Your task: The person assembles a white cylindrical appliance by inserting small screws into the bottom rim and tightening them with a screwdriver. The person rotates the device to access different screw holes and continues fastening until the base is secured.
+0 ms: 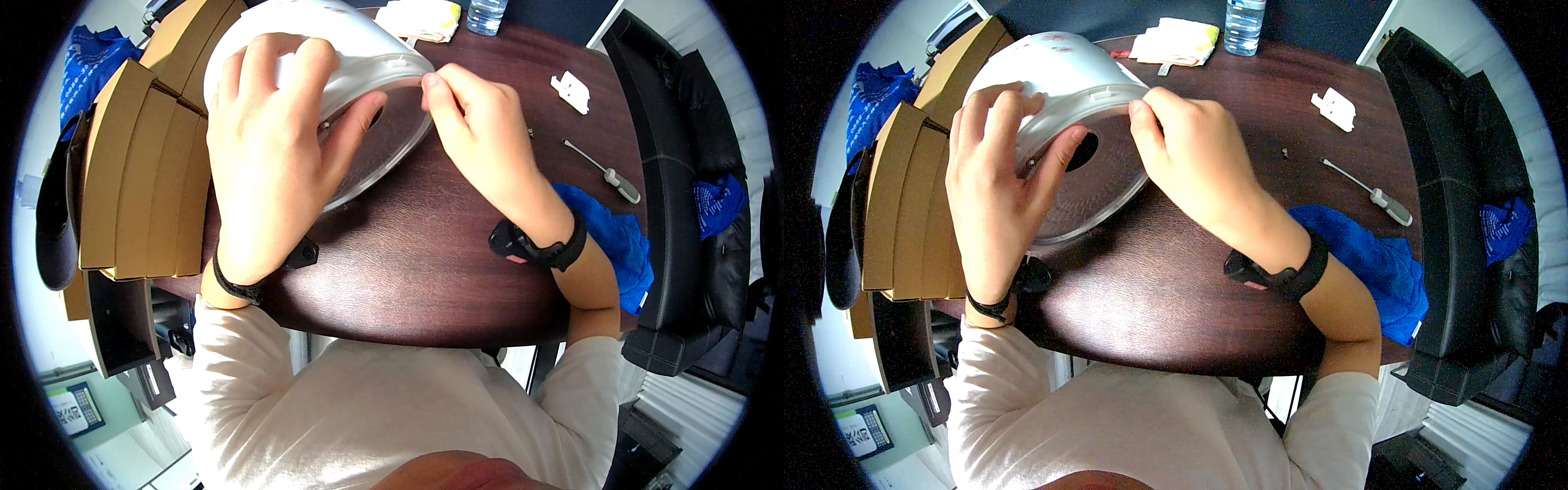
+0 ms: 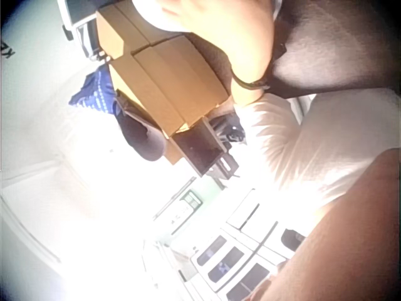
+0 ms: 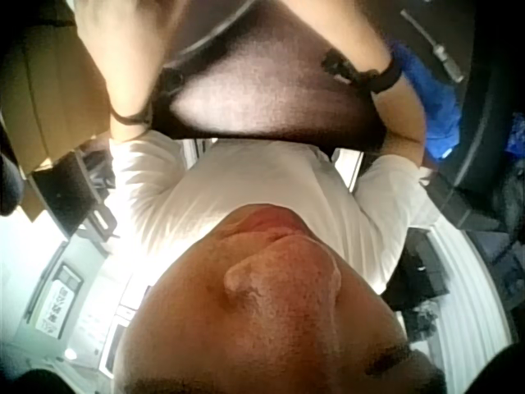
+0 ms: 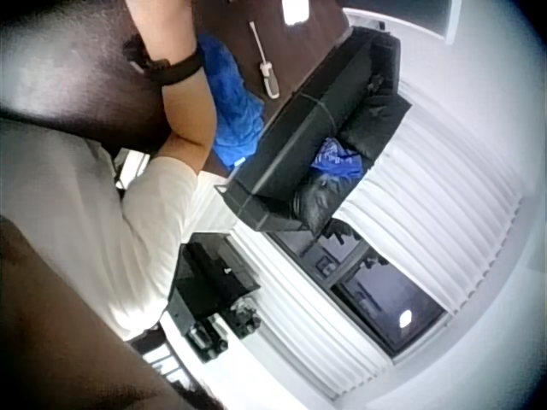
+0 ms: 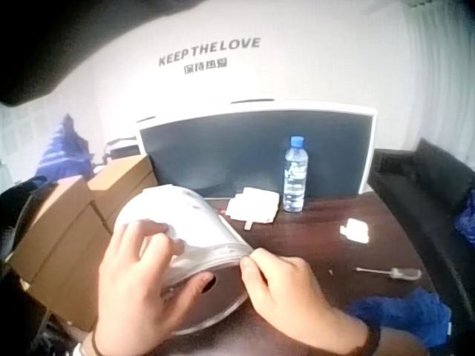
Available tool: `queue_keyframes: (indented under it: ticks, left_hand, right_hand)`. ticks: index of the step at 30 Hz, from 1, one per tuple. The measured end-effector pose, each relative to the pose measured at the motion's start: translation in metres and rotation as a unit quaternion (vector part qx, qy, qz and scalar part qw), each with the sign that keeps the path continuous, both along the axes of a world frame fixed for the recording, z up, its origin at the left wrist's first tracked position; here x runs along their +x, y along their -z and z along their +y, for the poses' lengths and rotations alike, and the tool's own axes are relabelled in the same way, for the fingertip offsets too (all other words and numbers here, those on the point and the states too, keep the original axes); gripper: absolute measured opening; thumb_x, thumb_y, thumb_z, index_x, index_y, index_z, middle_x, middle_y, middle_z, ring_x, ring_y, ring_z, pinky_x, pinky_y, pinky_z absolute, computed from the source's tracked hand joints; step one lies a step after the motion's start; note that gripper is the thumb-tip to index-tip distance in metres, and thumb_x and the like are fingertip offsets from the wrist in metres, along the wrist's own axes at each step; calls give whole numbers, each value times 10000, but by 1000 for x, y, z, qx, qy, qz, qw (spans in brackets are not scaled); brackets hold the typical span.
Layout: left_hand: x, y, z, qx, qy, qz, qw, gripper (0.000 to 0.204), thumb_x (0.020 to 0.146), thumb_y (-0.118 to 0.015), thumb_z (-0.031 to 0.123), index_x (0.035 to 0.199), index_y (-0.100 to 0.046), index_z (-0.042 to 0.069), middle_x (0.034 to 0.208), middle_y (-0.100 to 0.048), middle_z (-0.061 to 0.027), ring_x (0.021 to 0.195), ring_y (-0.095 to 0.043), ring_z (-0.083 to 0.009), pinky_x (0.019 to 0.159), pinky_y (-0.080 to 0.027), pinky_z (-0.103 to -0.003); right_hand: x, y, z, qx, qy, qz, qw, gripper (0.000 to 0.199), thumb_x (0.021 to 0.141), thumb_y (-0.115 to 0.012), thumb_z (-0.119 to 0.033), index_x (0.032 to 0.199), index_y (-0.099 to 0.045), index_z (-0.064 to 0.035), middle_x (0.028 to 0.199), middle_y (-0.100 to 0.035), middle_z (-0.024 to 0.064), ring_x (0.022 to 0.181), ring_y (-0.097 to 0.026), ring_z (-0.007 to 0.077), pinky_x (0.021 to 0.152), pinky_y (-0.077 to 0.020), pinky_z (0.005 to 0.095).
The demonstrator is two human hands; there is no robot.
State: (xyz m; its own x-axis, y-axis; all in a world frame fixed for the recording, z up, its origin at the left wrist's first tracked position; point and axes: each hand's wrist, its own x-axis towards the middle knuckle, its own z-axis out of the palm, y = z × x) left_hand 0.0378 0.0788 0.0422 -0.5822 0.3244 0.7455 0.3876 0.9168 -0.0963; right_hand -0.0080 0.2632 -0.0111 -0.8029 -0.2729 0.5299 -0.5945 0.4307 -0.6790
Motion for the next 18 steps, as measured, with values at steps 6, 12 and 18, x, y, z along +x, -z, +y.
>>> queue_keyframes:
  ticks: [6,12,18]
  left_hand:
    - [2,-1,0,-4,-4,-15,1000,376,752,-796,268,965,-602,26,1028,-582,-137,916,-576,-340,752,-479,-415]
    - [2,-2,-1,1,7,-17,1000,383,754,-795,274,976,-607,24,1044,-590,-140,940,-580,-343,769,-480,-415]
    - [0,-1,-3,5,5,-15,1000,381,758,-793,276,975,-606,25,1048,-591,-141,941,-581,-344,770,-481,-417]
  right_hand:
    - [9,-7,4,-418,-217,-497,729,248,1006,-468,-245,904,-560,-38,552,-395,-43,421,-318,58,425,-264,225]
    - [0,-16,16,-142,-141,-354,913,260,980,-514,-245,854,-589,-30,548,-442,-27,431,-383,71,434,-323,233]
    - [4,-14,13,118,42,159,979,131,865,-662,-138,813,-572,-57,613,-529,77,500,-531,217,477,-406,342]
